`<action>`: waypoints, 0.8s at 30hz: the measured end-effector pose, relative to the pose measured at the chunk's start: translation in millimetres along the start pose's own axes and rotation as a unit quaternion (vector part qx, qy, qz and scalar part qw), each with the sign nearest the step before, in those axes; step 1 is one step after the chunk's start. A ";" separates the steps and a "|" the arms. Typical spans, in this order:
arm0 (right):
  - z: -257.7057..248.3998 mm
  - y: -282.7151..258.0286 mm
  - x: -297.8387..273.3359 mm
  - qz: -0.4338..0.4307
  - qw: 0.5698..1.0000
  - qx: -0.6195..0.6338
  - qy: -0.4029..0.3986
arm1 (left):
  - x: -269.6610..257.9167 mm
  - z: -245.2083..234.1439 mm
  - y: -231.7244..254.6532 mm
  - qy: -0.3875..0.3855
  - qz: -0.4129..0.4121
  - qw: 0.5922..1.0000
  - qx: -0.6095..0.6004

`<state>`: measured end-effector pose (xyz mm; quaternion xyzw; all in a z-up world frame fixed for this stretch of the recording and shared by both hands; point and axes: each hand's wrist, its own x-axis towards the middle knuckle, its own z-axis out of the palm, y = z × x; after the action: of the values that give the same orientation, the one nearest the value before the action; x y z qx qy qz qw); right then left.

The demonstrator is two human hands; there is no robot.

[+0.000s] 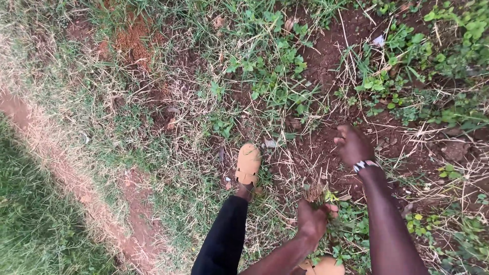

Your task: Pulling weeds and clearing small plants from a soil patch by hand.

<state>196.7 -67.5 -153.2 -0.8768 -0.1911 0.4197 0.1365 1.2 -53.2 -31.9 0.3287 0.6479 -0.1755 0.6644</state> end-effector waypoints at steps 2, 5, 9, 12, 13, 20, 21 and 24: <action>14.1 -7.7 26.3 -0.064 0.997 -0.042 0.024 | -8.9 -0.9 11.7 0.011 0.003 0.998 0.054; 20.0 -29.6 34.3 -0.082 0.994 -0.078 -0.008 | -8.3 -3.6 13.9 0.019 0.001 1.000 0.019; 50.5 -26.5 41.0 -0.078 0.981 -0.168 -0.060 | -10.5 -5.2 17.8 0.055 -0.014 0.998 0.003; 71.3 -11.1 56.0 -0.095 0.964 -0.247 -0.022 | -13.1 -4.6 23.4 0.058 -0.034 0.998 0.002; 76.7 -6.7 61.1 -0.102 0.954 -0.280 0.008 | -12.9 -4.7 23.2 0.047 -0.026 0.999 -0.001; 41.7 -22.0 65.4 0.046 0.956 -0.288 -0.022 | -21.6 -10.3 33.5 0.025 -0.015 0.997 0.073; 46.1 -10.3 73.6 0.072 0.962 -0.261 -0.025 | -21.3 -10.5 36.2 0.035 -0.042 0.997 0.050; 68.9 21.8 93.7 0.084 0.963 -0.256 -0.024 | -22.0 -12.2 40.7 0.042 -0.077 0.996 0.011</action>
<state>201.0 -39.3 -268.0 -0.8850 -0.2212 0.3878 -0.1323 16.8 -19.9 -1.3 0.2922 0.6968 -0.2197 0.6171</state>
